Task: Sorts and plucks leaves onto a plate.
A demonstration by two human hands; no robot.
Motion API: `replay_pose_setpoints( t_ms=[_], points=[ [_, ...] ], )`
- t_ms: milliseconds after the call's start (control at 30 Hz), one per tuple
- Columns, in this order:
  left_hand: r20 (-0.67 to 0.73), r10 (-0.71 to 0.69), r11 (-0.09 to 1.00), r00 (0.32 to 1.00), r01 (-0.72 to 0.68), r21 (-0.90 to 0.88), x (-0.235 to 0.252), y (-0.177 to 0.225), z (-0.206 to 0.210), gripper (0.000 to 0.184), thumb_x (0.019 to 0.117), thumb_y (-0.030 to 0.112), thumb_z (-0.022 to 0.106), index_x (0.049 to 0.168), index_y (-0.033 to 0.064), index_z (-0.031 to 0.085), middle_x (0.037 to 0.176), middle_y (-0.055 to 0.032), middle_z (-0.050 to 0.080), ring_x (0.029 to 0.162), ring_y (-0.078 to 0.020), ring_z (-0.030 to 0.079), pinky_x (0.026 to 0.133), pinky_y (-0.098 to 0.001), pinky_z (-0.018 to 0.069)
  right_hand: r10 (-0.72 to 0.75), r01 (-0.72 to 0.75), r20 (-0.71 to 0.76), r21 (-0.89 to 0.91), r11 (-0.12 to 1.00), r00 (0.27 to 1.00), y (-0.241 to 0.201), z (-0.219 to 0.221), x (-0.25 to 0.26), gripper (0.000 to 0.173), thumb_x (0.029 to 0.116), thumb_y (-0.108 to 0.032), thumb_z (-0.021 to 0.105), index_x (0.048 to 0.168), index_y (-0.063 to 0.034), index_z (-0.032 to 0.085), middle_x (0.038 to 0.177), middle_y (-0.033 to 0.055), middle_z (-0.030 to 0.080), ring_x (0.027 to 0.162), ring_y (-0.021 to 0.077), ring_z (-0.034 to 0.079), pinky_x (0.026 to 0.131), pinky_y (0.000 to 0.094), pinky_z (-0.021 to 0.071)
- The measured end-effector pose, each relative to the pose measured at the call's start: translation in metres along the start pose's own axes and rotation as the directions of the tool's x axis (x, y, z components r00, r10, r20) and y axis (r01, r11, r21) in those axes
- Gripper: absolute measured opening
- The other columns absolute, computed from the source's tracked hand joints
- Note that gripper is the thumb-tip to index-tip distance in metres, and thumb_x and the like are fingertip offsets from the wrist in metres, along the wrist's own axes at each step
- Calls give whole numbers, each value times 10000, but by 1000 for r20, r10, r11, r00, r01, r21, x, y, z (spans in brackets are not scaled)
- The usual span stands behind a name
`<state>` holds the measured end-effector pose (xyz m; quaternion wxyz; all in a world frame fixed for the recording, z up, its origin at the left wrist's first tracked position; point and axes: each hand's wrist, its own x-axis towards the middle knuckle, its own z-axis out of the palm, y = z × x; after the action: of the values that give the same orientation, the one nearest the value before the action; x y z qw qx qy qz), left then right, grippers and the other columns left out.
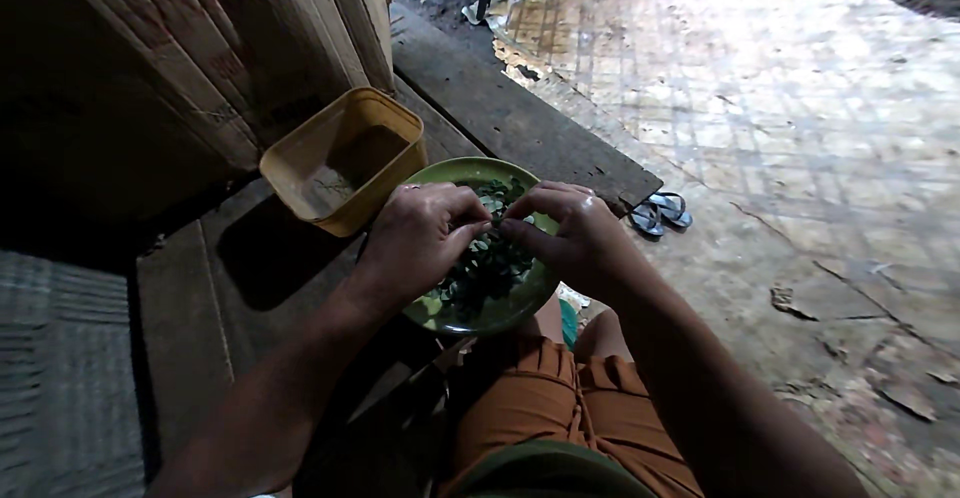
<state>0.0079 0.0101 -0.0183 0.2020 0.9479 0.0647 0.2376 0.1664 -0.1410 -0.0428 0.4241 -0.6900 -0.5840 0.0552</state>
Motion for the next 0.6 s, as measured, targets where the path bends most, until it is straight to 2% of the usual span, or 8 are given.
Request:
replay_pose_setpoints(
  t_ms=[100, 167, 267, 333, 367, 467, 533, 600],
  points=[
    [-34, -15, 999, 999, 16, 34, 1, -3, -9, 122, 961, 190, 677, 974, 103, 760, 915, -7, 736, 895, -122, 683, 902, -444, 502, -1, 0, -13, -26, 1000, 1000, 1, 1, 0, 148, 951, -215, 667, 958, -106, 766, 907, 21, 704, 942, 172, 653, 986, 534, 420],
    [-93, -41, 996, 995, 48, 75, 5, -9, -20, 128, 967, 189, 673, 982, 91, 756, 928, -29, 736, 881, -117, 688, 852, -376, 547, -5, 4, -23, -50, 999, 1000, 3, 1, 0, 157, 956, -215, 662, 959, -100, 768, 927, 37, 713, 954, 192, 660, 983, 545, 423],
    [-207, -123, 964, 971, 166, 206, 9, -26, -43, 189, 1008, 196, 626, 1039, 53, 745, 990, -112, 732, 943, -212, 698, 868, -438, 550, -26, 24, -16, -96, 995, 1000, 6, 4, 0, 133, 948, -214, 680, 970, -134, 784, 956, 19, 728, 982, 191, 666, 1025, 540, 408],
    [-261, -209, 908, 943, 286, 307, 8, -43, -56, 248, 1034, 220, 576, 1116, 48, 735, 1090, -164, 722, 1069, -320, 673, 967, -554, 485, -42, 43, 13, -135, 990, 999, 5, 5, 0, 152, 948, -197, 688, 1051, -151, 790, 1036, 26, 744, 1053, 228, 667, 1055, 566, 393],
    [-262, -253, 880, 931, 334, 337, 8, -49, -59, 271, 1043, 222, 562, 1173, 50, 725, 1171, -184, 703, 1170, -376, 621, 1033, -603, 410, -52, 55, 24, -158, 986, 998, 4, 5, 0, 183, 948, -186, 687, 1100, -155, 784, 1079, 35, 742, 1082, 248, 662, 1060, 579, 389],
    [-128, -267, 879, 955, 296, 374, 7, -52, -61, 309, 1014, 182, 609, 1275, 35, 687, 1355, -225, 612, 1342, -472, 480, 1090, -670, 344, -54, 58, 25, -180, 982, 998, 3, 6, 1, 242, 945, -154, 676, 1173, -149, 760, 1144, 56, 731, 1135, 283, 646, 1061, 609, 377],
    [39, -173, 935, 984, 152, 321, 8, -43, -55, 266, 957, 201, 689, 1171, 49, 729, 1279, -212, 650, 1293, -464, 519, 1052, -661, 399, -33, 35, 13, -181, 983, 999, 3, 6, 1, 248, 950, -151, 667, 1181, -152, 755, 1150, 55, 726, 1144, 285, 640, 1063, 610, 376],
    [231, -95, 971, 968, 39, 236, 6, -30, -44, 273, 898, 289, 769, 1097, 103, 753, 1204, -153, 674, 1229, -415, 562, 982, -652, 451, -18, 17, -6, -176, 984, 1000, 4, 6, -1, 241, 957, -168, 658, 1177, -153, 755, 1137, 55, 729, 1145, 288, 639, 1060, 603, 382]
  ],
)
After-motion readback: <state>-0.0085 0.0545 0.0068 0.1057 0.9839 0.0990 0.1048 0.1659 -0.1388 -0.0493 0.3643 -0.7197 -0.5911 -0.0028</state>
